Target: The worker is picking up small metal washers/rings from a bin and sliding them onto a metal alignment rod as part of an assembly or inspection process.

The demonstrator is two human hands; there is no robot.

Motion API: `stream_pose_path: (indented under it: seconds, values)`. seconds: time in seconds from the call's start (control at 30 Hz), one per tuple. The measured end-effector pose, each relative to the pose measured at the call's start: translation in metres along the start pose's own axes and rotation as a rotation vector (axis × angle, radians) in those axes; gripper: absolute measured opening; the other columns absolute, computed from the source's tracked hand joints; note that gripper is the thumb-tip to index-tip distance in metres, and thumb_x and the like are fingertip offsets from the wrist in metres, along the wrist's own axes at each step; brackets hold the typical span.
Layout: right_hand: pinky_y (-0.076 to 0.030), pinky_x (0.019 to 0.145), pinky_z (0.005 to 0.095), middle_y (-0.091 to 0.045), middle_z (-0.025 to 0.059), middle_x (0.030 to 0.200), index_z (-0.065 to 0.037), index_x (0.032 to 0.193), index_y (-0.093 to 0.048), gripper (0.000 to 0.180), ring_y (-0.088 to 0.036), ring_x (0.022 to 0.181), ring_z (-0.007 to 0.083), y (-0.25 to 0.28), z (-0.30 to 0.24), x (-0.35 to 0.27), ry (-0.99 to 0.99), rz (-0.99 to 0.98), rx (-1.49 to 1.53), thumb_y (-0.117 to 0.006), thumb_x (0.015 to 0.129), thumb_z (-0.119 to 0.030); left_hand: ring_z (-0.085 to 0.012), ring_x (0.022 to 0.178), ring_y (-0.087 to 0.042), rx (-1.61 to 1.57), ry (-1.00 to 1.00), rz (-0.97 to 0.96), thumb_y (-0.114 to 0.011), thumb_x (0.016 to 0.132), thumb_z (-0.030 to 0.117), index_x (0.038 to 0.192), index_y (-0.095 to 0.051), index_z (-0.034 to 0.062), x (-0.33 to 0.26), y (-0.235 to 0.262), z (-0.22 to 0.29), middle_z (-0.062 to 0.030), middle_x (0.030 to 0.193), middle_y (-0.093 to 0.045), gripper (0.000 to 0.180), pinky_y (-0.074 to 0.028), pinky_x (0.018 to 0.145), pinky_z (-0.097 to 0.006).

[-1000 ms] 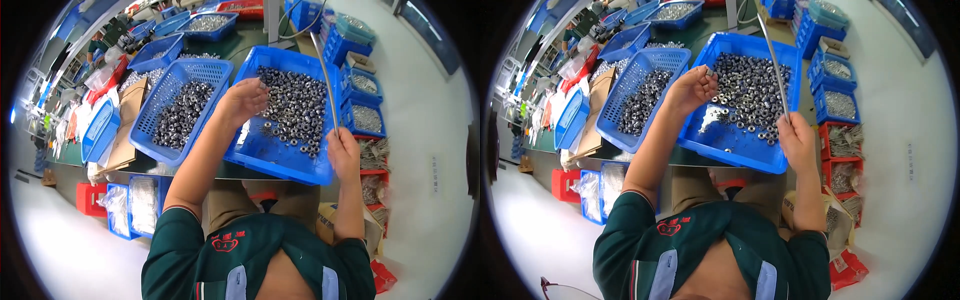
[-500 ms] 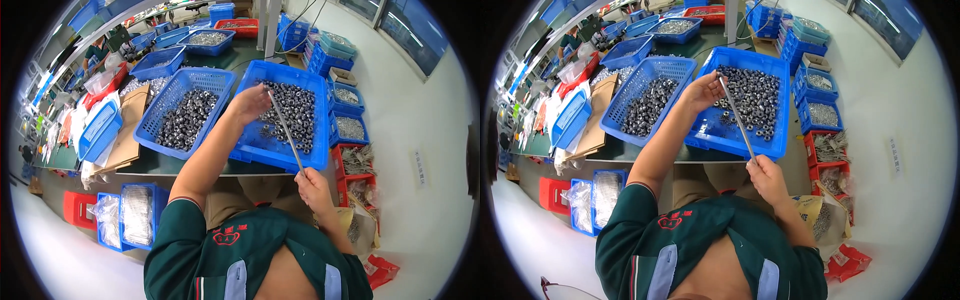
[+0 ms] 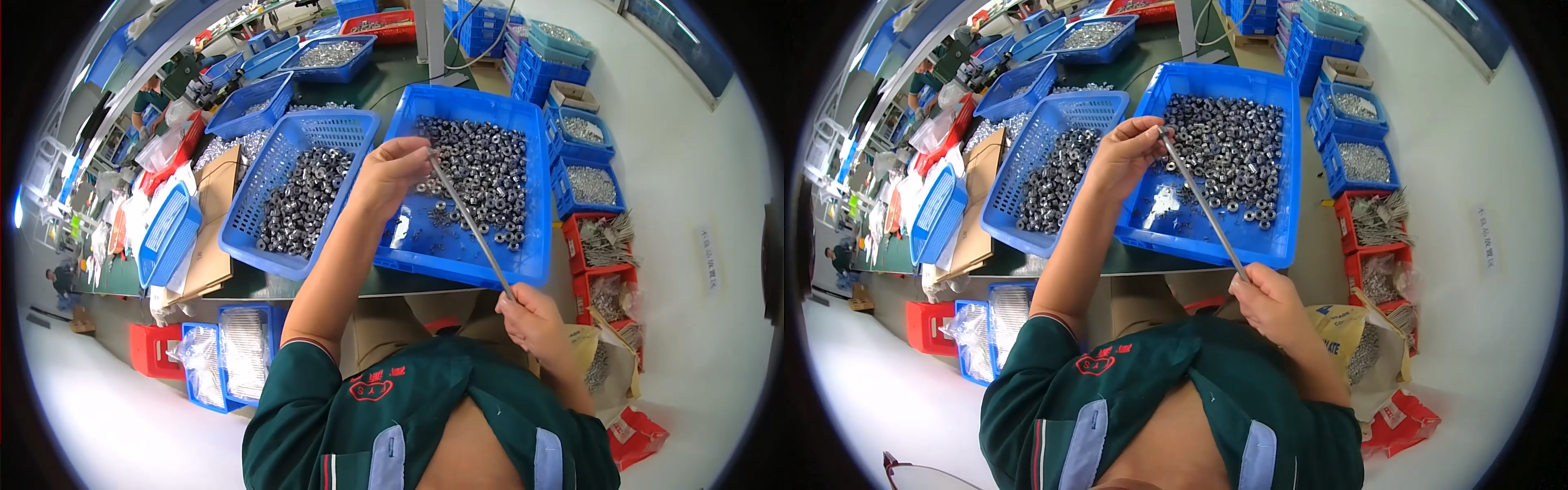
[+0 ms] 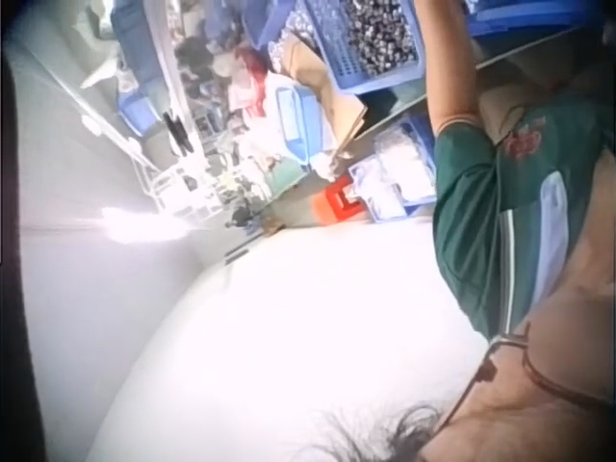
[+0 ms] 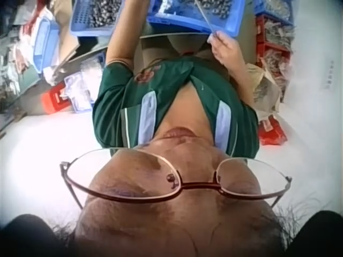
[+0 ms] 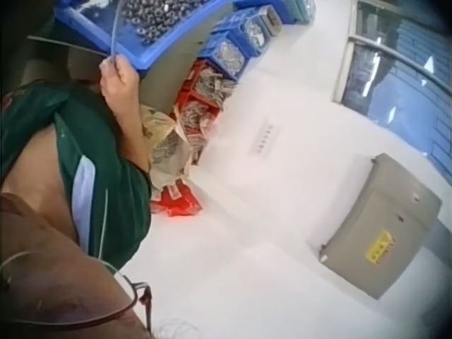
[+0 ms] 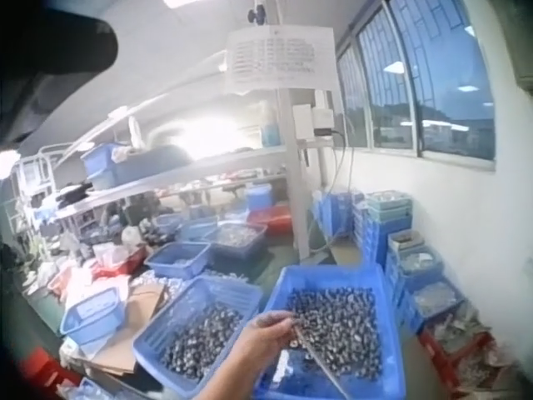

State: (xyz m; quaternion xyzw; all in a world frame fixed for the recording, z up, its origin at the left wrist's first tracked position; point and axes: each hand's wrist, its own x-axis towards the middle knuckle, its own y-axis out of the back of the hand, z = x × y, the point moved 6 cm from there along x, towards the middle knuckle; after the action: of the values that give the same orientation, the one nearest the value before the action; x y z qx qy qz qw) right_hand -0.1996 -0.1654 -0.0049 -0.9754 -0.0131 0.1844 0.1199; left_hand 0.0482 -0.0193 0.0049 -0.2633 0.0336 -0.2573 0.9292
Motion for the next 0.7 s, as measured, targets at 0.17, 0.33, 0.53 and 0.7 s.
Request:
stream_pose_path:
  seconds: [0.17,0.33,0.53,0.7]
  values:
    - [-0.026,0.042,0.0177,-0.040,-0.0061,0.058,-0.005,0.083,-0.052,0.016,-0.035,0.048,0.0010,0.003,-0.004,0.006,0.002,0.009,-0.035,-0.051,0.092,-0.018,-0.0208,0.090,-0.062,0.043,0.117,-0.224,-0.069,0.078,0.009,0.127,-0.044,-0.0015,-0.012,-0.035,-0.007,-0.0140,0.097,-0.064,0.055,-0.048,0.080,-0.031]
    - [-0.026,0.043,0.0183,-0.041,-0.0059,0.061,-0.003,0.085,-0.053,0.016,-0.034,0.049,0.0009,0.002,-0.011,0.030,0.154,0.078,-0.044,-0.051,0.093,-0.017,-0.0198,0.094,-0.062,0.051,0.243,-0.278,-0.070,0.078,0.010,0.127,-0.043,-0.0013,-0.035,-0.064,-0.030,-0.0137,0.099,-0.065,0.057,-0.047,0.082,-0.029]
    - [-0.026,0.044,0.0177,-0.040,-0.0055,0.062,-0.002,0.090,-0.052,0.014,-0.034,0.050,0.0008,0.002,-0.015,0.031,0.119,0.001,0.089,-0.049,0.093,-0.015,-0.0215,0.103,-0.059,0.269,0.329,-0.365,-0.064,0.081,0.008,0.124,-0.046,-0.0009,-0.048,-0.080,-0.029,-0.0133,0.111,-0.062,0.048,-0.045,0.086,-0.031]
    - [-0.026,0.043,0.0174,-0.040,-0.0054,0.062,-0.003,0.090,-0.052,0.013,-0.034,0.050,0.0007,0.028,-0.010,0.016,0.133,0.095,0.036,-0.049,0.093,-0.015,-0.0182,0.094,-0.060,0.789,-0.120,-0.028,-0.062,0.082,0.011,0.113,-0.056,-0.0017,0.009,-0.040,0.031,-0.0101,0.102,-0.063,0.034,-0.047,0.083,-0.031]
